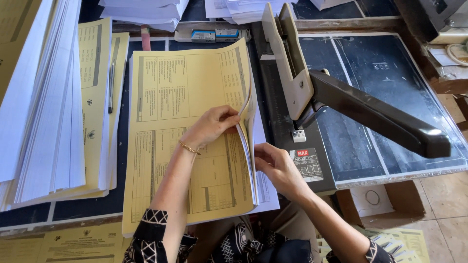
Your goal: Stapling stacks of yellow paper forms using a heavy-duty manual stapler in a print shop.
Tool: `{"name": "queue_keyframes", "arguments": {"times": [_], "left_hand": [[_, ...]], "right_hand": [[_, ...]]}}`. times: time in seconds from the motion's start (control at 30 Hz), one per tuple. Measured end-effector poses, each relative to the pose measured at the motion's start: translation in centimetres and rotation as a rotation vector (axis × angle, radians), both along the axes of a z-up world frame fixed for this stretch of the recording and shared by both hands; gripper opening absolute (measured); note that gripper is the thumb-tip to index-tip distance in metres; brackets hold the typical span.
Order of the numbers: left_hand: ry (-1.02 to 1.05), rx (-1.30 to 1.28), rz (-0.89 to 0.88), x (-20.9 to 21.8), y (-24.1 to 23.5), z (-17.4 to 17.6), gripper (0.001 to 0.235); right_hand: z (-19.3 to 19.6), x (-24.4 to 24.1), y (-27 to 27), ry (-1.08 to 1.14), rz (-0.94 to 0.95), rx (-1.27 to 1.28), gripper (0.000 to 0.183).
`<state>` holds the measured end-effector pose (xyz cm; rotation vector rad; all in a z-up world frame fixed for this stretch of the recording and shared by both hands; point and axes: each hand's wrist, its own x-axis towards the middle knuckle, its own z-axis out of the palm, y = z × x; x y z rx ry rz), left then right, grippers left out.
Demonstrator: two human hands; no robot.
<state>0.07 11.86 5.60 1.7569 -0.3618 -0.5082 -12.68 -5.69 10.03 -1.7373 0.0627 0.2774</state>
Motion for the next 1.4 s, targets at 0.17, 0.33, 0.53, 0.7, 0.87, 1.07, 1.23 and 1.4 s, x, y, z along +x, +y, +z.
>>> {"name": "queue_keyframes", "arguments": {"times": [0.17, 0.33, 0.53, 0.7, 0.87, 1.07, 1.23, 1.4], "left_hand": [[-0.047, 0.004, 0.010, 0.2, 0.1, -0.5, 0.033], [-0.054, 0.012, 0.013, -0.2, -0.2, -0.1, 0.032], [-0.050, 0.014, 0.012, -0.3, -0.1, -0.1, 0.032], [-0.007, 0.014, 0.063, -0.2, 0.1, -0.4, 0.026], [-0.038, 0.087, 0.058, -0.7, 0.1, 1.0, 0.033], [-0.053, 0.127, 0.105, -1.6, -0.4, 1.7, 0.036], [-0.067, 0.150, 0.114, -2.3, -0.2, 0.6, 0.043], [-0.607, 0.285, 0.220, -5.5, 4.9, 1.7, 0.057]], "right_hand": [[0.4, -0.1, 0.1, -0.006, 0.001, 0.005, 0.030], [1.1, -0.2, 0.2, -0.001, -0.002, 0.005, 0.028], [1.1, -0.2, 0.2, -0.020, 0.005, -0.005, 0.029], [-0.7, 1.8, -3.5, -0.253, -0.020, -0.632, 0.026], [2.4, 4.4, 0.2, 0.030, -0.066, -0.062, 0.063], [-2.3, 9.5, 1.8, 0.195, -0.111, -0.093, 0.094], [-8.7, 11.1, 0.0, 0.048, -0.137, -0.367, 0.059], [-9.7, 9.3, -3.6, -0.040, -0.206, -0.187, 0.029]]}}
